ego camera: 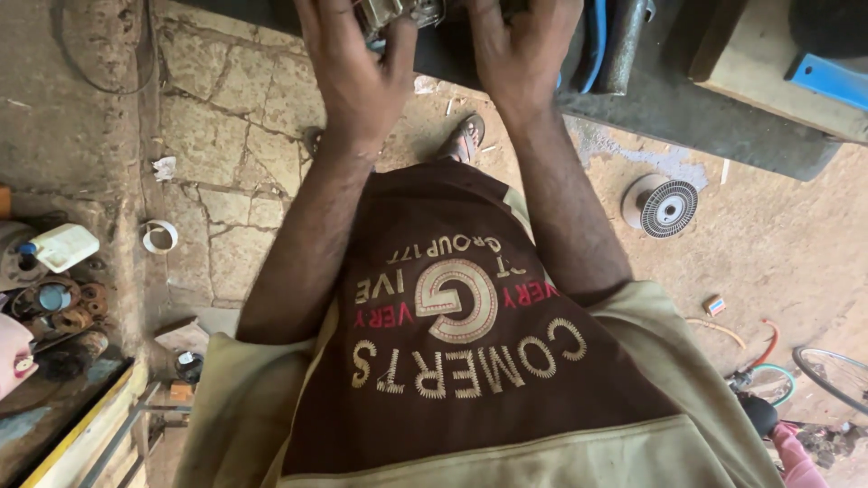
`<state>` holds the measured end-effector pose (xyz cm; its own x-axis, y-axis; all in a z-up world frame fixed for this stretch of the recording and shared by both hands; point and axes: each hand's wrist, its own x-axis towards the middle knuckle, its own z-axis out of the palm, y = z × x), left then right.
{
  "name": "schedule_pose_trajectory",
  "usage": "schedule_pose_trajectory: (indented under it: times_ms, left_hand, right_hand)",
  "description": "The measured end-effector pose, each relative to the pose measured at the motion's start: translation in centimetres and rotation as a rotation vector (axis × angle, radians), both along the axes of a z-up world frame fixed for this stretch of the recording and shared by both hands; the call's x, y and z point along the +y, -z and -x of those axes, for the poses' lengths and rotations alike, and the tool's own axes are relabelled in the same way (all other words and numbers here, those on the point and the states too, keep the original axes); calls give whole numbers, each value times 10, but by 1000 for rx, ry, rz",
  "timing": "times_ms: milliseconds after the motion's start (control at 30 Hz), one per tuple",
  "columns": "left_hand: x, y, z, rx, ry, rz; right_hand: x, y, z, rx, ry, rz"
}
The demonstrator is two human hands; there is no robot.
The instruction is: The person handles a white wire and a metal motor housing on a workbench. They use pliers to strip the wire ends and insert the wire into the motor housing, then use a hammer to tap the housing. The person continues to adjust the wire and housing throughout the clip.
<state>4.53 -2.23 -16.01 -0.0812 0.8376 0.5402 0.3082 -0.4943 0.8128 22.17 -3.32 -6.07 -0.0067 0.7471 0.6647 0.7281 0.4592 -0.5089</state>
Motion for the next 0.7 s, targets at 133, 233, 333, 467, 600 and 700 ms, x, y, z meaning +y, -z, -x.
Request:
schedule_pose_trajectory:
  times_ms: [133,233,333,467,600,700]
  left_hand:
    - [-2,-3,5,66,12,47]
    - [-4,-6,6,121,-8,48]
    - [-4,-10,7,155,-31,0]
    - [-7,-13,9,60,47,95]
    - [-9,-12,10,66,57,100]
    - [-10,-15,11,70,56,114]
  right_hand:
    - [-4,-8,1,19,7,69]
    - [-8,-17,5,-4,-6,71]
    - [-16,-22,15,207,-96,-124]
    - [-36,-29,10,-61,-11,-198]
    - [-27,-24,-4,-484,-178,-170]
    - [-17,-21,-7,-681,-144,-84]
